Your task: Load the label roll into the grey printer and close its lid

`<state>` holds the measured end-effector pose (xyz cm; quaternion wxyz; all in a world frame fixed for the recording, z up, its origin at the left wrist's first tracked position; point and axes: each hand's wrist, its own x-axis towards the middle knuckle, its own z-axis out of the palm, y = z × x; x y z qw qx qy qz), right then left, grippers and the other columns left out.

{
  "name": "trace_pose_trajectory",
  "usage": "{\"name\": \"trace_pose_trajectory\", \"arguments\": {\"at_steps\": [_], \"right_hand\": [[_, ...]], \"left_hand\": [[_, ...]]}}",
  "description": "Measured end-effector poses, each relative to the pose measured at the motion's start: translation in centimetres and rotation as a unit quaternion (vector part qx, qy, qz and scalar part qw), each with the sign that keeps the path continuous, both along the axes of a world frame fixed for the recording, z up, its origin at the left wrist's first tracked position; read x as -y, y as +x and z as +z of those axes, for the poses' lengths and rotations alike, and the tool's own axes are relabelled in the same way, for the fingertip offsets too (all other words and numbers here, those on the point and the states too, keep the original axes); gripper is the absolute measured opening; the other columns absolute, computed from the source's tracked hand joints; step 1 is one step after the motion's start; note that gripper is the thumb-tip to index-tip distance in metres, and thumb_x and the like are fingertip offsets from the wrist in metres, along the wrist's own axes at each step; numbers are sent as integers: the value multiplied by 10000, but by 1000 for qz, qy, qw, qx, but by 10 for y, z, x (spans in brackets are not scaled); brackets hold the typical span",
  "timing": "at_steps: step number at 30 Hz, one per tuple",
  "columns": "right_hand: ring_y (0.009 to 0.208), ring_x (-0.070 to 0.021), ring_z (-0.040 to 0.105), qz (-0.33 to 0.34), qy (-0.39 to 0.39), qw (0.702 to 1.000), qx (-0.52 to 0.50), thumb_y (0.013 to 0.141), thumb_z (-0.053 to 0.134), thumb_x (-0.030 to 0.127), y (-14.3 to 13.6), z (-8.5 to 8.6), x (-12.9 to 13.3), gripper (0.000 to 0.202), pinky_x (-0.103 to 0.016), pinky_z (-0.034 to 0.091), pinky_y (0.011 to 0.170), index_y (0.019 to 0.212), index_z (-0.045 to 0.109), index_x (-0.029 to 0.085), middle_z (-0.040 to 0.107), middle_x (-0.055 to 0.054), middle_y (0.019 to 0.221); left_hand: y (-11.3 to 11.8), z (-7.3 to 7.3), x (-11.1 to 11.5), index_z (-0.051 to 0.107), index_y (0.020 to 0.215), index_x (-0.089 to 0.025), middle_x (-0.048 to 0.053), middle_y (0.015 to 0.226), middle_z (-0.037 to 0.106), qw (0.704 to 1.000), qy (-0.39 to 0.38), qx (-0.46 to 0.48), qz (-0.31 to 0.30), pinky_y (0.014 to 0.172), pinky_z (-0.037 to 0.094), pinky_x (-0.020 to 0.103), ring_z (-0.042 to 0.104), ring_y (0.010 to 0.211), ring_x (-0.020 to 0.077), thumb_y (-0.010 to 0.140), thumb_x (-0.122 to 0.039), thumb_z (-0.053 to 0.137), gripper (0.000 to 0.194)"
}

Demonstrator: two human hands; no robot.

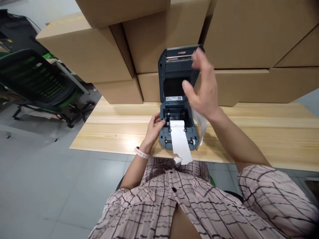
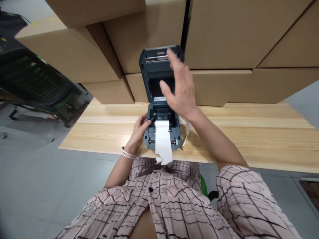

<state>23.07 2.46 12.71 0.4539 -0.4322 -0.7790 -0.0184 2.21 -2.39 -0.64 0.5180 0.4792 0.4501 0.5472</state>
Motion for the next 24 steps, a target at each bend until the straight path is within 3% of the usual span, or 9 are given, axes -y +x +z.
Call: {"name": "trace_pose_trajectory", "arguments": {"at_steps": [3, 6, 8, 11, 16, 20, 22, 24], "right_hand": [[1270, -323, 662, 68, -35, 995, 67, 1077, 406, 444, -2, -37, 25, 608, -558, 462, 1108, 1643, 362, 228, 741, -105, 1359], [1120, -312, 717, 143, -129, 964, 182, 1070, 413, 445, 1, -67, 32, 590, -568, 446, 1105, 1612, 441, 214, 816, -104, 1166], [1060, -291, 729, 184, -155, 940, 241, 1082, 387, 435, 4, -76, 30, 551, -593, 382, 1169, 1586, 491, 238, 826, -91, 1099], [1031, -266, 730, 223, -163, 923, 268, 1099, 354, 400, 8, -76, 22, 514, -609, 342, 1197, 1572, 519, 286, 822, -70, 1092], [1201, -271, 692, 321, -243, 896, 186, 1051, 519, 520, 29, -45, 19, 535, -496, 501, 1090, 1548, 562, 326, 738, -54, 1385], [1111, -243, 755, 386, -259, 885, 28, 969, 704, 507, 84, -25, 43, 513, -447, 602, 998, 1472, 608, 463, 784, 4, 1263], [1036, -248, 783, 380, -234, 894, -51, 962, 728, 450, 120, -29, 59, 465, -474, 625, 981, 1410, 631, 530, 811, 16, 1151], [1022, -281, 796, 309, -231, 917, -103, 938, 755, 402, 150, -44, 72, 449, -484, 654, 937, 1358, 662, 528, 820, -8, 1097]], "left_hand": [[-1, 3, -6, 573, 1386, -182, 171, 1480, 623, 1000, -7, 4, -24, 1129, 489, 453, 606, 1335, 296, 823, -470, 819, 678], [-4, 7, -15, 551, 1429, -179, 171, 1444, 648, 998, -7, -27, -49, 1114, 507, 461, 615, 1321, 314, 752, -436, 868, 791], [-7, 8, -20, 551, 1442, -175, 171, 1399, 680, 997, -2, -53, -58, 1110, 514, 470, 626, 1309, 320, 726, -403, 874, 818], [-9, 9, -23, 543, 1469, -154, 194, 1397, 689, 996, 6, -66, -64, 1125, 510, 506, 641, 1314, 337, 729, -355, 849, 826], [-14, 14, -23, 491, 1559, -148, 200, 1435, 686, 993, 6, -34, -111, 1158, 501, 548, 664, 1329, 355, 759, -273, 767, 855], [-17, 21, -21, 461, 1602, -145, 164, 1495, 659, 987, 22, -42, -154, 1215, 466, 517, 626, 1393, 347, 809, -284, 730, 849], [-17, 22, -20, 454, 1611, -152, 150, 1541, 625, 987, 26, -45, -153, 1233, 452, 493, 603, 1420, 338, 819, -288, 724, 848], [-17, 21, -20, 455, 1613, -163, 139, 1567, 604, 988, 28, -47, -147, 1241, 445, 476, 586, 1439, 330, 824, -291, 723, 843]]}}
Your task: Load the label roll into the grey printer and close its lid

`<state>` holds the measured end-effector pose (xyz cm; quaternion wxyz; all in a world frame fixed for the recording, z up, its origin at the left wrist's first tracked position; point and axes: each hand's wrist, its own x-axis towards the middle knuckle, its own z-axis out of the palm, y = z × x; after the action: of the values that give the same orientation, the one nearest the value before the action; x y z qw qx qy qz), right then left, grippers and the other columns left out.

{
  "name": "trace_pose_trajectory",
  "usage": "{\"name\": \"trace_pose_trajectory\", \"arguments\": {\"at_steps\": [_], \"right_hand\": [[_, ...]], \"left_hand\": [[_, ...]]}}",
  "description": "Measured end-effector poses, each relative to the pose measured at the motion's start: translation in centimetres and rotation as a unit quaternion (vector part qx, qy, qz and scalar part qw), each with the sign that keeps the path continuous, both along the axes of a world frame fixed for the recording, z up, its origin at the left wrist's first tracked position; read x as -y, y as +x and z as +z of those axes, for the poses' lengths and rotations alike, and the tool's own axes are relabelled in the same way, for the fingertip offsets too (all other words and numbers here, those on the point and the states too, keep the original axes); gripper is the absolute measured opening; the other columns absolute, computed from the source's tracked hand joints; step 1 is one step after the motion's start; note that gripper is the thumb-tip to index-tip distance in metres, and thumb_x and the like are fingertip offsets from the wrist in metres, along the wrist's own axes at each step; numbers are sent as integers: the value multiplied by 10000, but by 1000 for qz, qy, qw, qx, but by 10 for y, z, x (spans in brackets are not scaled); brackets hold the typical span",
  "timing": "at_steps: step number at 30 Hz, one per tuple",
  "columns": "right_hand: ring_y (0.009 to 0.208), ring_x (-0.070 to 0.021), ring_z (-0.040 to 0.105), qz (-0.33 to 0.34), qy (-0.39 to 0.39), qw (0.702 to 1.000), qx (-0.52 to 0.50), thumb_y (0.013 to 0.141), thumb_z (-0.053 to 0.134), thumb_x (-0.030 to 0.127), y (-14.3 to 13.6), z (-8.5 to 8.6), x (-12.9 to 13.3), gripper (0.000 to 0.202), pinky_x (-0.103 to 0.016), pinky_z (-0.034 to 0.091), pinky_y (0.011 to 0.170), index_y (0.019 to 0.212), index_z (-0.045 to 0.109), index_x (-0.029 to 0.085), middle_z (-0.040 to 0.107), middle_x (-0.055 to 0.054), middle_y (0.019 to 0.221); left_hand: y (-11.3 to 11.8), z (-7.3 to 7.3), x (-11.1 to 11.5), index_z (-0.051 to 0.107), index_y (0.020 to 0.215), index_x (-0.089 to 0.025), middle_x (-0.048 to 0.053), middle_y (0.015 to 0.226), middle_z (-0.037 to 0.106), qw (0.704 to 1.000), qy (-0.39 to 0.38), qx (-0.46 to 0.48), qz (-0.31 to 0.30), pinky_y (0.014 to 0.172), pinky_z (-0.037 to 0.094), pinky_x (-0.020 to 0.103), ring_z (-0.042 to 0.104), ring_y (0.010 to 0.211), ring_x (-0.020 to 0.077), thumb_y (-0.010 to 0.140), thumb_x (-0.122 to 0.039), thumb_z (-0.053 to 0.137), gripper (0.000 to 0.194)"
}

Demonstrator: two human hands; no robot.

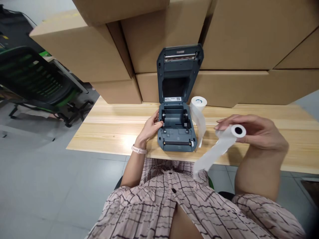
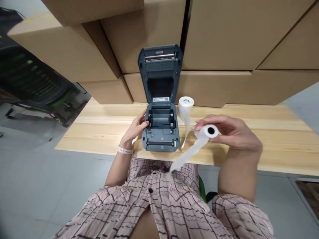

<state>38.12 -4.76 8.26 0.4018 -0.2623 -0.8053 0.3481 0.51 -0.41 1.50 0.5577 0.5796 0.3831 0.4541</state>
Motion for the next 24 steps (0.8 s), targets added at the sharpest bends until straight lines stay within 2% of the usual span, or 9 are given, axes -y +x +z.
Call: {"name": "trace_pose_trajectory", "arguments": {"at_steps": [4, 7, 9, 11, 15, 17, 19, 22, 24], "right_hand": [[1092, -357, 790, -163, -88, 983, 11, 874, 809, 389, 27, -50, 6, 579, -492, 689, 826, 1415, 627, 487, 818, -77, 1168], [1114, -370, 784, -206, -207, 956, -28, 823, 852, 435, 23, -81, 0, 755, -534, 695, 840, 1517, 554, 416, 787, -127, 1268], [1203, -379, 750, -212, -283, 934, -46, 787, 877, 476, 19, -89, -2, 854, -599, 679, 912, 1555, 515, 384, 755, -132, 1343], [1332, -390, 676, -203, -307, 929, -33, 759, 902, 481, 21, -84, -3, 899, -652, 626, 1023, 1562, 505, 403, 703, -115, 1442], [1478, -372, 550, -207, -224, 952, -9, 816, 867, 471, 30, -55, -17, 753, -689, 423, 1245, 1503, 556, 476, 641, -38, 1530], [1485, -368, 542, -204, -194, 960, -1, 844, 842, 479, 26, -43, -38, 700, -695, 383, 1268, 1488, 572, 452, 656, -44, 1509], [1504, -375, 516, -181, -193, 964, 35, 790, 888, 461, 15, -39, -68, 797, -685, 367, 1279, 1509, 550, 400, 614, -70, 1557], [1541, -394, 458, -137, -210, 964, 84, 635, 970, 415, -7, -42, -115, 1030, -650, 341, 1300, 1542, 494, 307, 488, -126, 1662], [1495, -408, 506, -131, -218, 963, 93, 574, 977, 414, -18, -46, -138, 1106, -648, 385, 1270, 1544, 468, 260, 496, -163, 1645]], "left_hand": [[1, -4, 0, 452, 1615, -170, 133, 1576, 596, 1000, 4, -5, 2, 1241, 443, 455, 582, 1444, 316, 834, -306, 719, 837], [1, -7, 0, 431, 1624, -157, 146, 1602, 566, 1000, 6, -1, 11, 1249, 433, 449, 576, 1450, 315, 842, -346, 730, 859], [1, -9, 0, 433, 1621, -155, 144, 1614, 554, 1000, 9, 2, 19, 1262, 417, 451, 559, 1467, 319, 842, -367, 740, 864], [1, -10, 0, 427, 1625, -160, 143, 1619, 548, 1000, 6, 3, 21, 1259, 422, 452, 553, 1472, 323, 849, -383, 743, 867], [0, -10, 0, 409, 1636, -162, 152, 1625, 539, 1000, -3, -4, 15, 1244, 442, 466, 554, 1470, 333, 862, -400, 738, 873], [0, -10, 0, 425, 1628, -159, 155, 1631, 531, 1000, 5, -8, 19, 1258, 426, 473, 544, 1480, 336, 862, -405, 743, 866], [0, -9, 0, 443, 1620, -165, 150, 1633, 530, 1000, 11, -9, 24, 1261, 421, 472, 545, 1478, 336, 863, -415, 742, 851], [1, -9, 0, 449, 1615, -175, 136, 1616, 554, 1000, 16, -8, 21, 1248, 440, 464, 569, 1456, 328, 864, -418, 736, 840], [1, -9, 0, 437, 1620, -168, 138, 1624, 545, 1000, 20, -5, 14, 1257, 430, 460, 556, 1471, 326, 866, -417, 736, 849]]}}
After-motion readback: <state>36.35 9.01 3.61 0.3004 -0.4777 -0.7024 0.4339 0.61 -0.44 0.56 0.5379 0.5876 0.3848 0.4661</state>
